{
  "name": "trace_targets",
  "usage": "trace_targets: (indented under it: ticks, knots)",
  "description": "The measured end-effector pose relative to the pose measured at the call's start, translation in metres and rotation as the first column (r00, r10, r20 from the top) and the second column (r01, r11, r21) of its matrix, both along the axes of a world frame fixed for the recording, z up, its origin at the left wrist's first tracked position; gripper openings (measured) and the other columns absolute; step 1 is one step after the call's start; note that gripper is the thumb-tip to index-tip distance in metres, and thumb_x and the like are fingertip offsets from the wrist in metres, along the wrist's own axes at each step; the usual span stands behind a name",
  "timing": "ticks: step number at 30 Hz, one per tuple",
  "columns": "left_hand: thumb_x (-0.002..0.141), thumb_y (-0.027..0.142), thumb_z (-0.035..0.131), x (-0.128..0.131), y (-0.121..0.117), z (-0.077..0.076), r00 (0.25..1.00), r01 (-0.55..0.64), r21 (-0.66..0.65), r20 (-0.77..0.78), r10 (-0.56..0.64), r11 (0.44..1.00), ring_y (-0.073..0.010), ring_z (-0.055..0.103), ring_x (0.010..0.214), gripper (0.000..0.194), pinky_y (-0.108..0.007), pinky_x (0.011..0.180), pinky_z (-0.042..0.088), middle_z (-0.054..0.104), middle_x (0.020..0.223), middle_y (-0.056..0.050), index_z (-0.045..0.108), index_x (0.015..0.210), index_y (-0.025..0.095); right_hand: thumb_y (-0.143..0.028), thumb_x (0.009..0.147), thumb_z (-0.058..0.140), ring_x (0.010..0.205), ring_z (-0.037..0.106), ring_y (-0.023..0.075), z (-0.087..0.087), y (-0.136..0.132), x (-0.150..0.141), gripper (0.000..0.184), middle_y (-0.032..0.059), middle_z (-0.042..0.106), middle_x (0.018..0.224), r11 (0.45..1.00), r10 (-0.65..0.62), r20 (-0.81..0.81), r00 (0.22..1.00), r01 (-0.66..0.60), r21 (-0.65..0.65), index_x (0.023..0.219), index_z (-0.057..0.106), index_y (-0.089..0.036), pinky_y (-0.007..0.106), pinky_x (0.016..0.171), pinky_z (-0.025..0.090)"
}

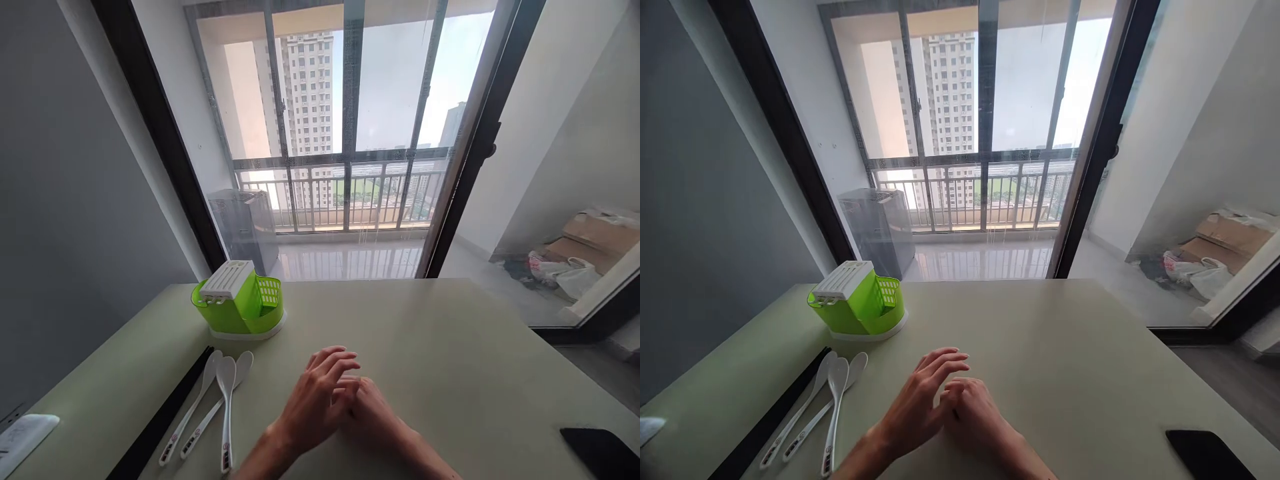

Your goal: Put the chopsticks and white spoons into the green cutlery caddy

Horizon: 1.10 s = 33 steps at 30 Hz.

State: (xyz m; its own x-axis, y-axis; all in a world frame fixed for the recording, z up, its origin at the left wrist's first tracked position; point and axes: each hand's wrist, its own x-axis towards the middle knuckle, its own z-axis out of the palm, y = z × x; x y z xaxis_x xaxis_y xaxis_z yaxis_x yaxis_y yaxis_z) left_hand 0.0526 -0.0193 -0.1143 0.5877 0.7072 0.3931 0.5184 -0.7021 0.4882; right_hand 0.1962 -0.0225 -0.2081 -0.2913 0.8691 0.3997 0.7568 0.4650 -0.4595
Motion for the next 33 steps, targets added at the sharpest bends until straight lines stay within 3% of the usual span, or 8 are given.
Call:
trace_targets:
  ticks: [3, 7, 10, 14, 17, 21, 26, 33]
  knots:
    - [0.103, 0.023, 0.054, -0.024, 0.012, 0.029, 0.983, -0.169, 0.249, -0.028, 0.181, 0.954, -0.0250, 0.050, 0.143, 0.025, -0.046, 0.118, 0.044, 0.066, 0.141, -0.007, 0.063, 0.127, 0.024, -0.004, 0.075, 0.053, 0.064, 0.050, 0.0116, 0.008, 0.001, 0.005, 0.023, -0.0036, 0.059, 0.064, 0.972, 0.225, -0.010, 0.974, -0.225, -0.067, 0.059, 0.056, -0.020, 0.023, 0.066, 0.037]
    - [0.103, 0.025, 0.052, -0.063, 0.039, 0.068, 0.892, -0.413, 0.541, 0.079, 0.444, 0.733, -0.0301, 0.044, 0.147, 0.022, -0.053, 0.121, 0.036, 0.064, 0.141, -0.009, 0.060, 0.123, 0.023, -0.001, 0.076, 0.049, 0.064, 0.045, 0.0108, 0.014, 0.001, 0.007, 0.025, -0.0045, 0.054, 0.064, 0.955, 0.264, -0.046, 0.963, -0.268, -0.123, 0.059, 0.046, -0.020, 0.024, 0.065, 0.031]
    - [0.103, 0.034, 0.052, -0.098, 0.060, 0.086, 0.791, -0.528, 0.627, 0.117, 0.601, 0.573, -0.0352, 0.038, 0.150, 0.033, -0.057, 0.123, 0.030, 0.054, 0.152, -0.015, 0.058, 0.131, 0.019, -0.002, 0.076, 0.049, 0.064, 0.043, 0.0109, 0.013, 0.002, 0.006, 0.026, -0.0048, 0.050, 0.064, 0.953, 0.259, -0.072, 0.963, -0.267, -0.140, 0.059, 0.044, -0.020, 0.025, 0.064, 0.029]
    - [0.102, 0.043, 0.049, -0.143, 0.081, 0.092, 0.635, -0.639, 0.625, 0.101, 0.766, 0.448, -0.0415, 0.035, 0.150, 0.048, -0.061, 0.121, 0.028, 0.047, 0.159, -0.020, 0.058, 0.139, 0.015, -0.003, 0.077, 0.049, 0.062, 0.040, 0.0105, 0.011, 0.003, 0.005, 0.026, -0.0050, 0.048, 0.064, 0.950, 0.266, -0.107, 0.958, -0.280, -0.141, 0.059, 0.040, -0.020, 0.025, 0.062, 0.027]
    - [0.102, 0.048, 0.046, -0.167, 0.090, 0.088, 0.575, -0.680, 0.582, 0.046, 0.817, 0.446, -0.0423, 0.037, 0.149, 0.055, -0.061, 0.121, 0.029, 0.048, 0.159, -0.021, 0.059, 0.142, 0.014, -0.004, 0.077, 0.049, 0.062, 0.039, 0.0104, 0.012, 0.002, 0.005, 0.026, -0.0049, 0.047, 0.063, 0.950, 0.262, -0.133, 0.956, -0.279, -0.140, 0.059, 0.036, -0.020, 0.025, 0.063, 0.026]
    - [0.103, 0.050, 0.042, -0.181, 0.097, 0.081, 0.583, -0.700, 0.464, -0.068, 0.809, 0.543, -0.0366, 0.049, 0.143, 0.054, -0.055, 0.120, 0.036, 0.055, 0.156, -0.017, 0.062, 0.142, 0.018, -0.005, 0.077, 0.048, 0.062, 0.039, 0.0106, 0.013, 0.002, 0.004, 0.025, -0.0041, 0.049, 0.064, 0.951, 0.253, -0.160, 0.954, -0.276, -0.137, 0.060, 0.036, -0.020, 0.025, 0.063, 0.027]
    - [0.103, 0.051, 0.040, -0.183, 0.100, 0.078, 0.594, -0.713, 0.394, -0.099, 0.799, 0.579, -0.0325, 0.060, 0.136, 0.055, -0.046, 0.113, 0.048, 0.053, 0.158, -0.015, 0.064, 0.140, 0.018, -0.005, 0.077, 0.048, 0.063, 0.043, 0.0105, 0.013, 0.003, 0.004, 0.023, -0.0038, 0.054, 0.065, 0.950, 0.254, -0.183, 0.950, -0.281, -0.139, 0.059, 0.043, -0.019, 0.024, 0.064, 0.028]
    - [0.103, 0.052, 0.040, -0.177, 0.101, 0.085, 0.609, -0.713, 0.340, -0.133, 0.782, 0.613, -0.0312, 0.056, 0.141, 0.057, -0.045, 0.116, 0.046, 0.053, 0.158, -0.014, 0.062, 0.143, 0.018, -0.005, 0.075, 0.049, 0.064, 0.046, 0.0105, 0.011, 0.004, 0.002, 0.023, -0.0035, 0.058, 0.065, 0.951, 0.247, -0.205, 0.947, -0.277, -0.137, 0.058, 0.050, -0.019, 0.024, 0.064, 0.029]
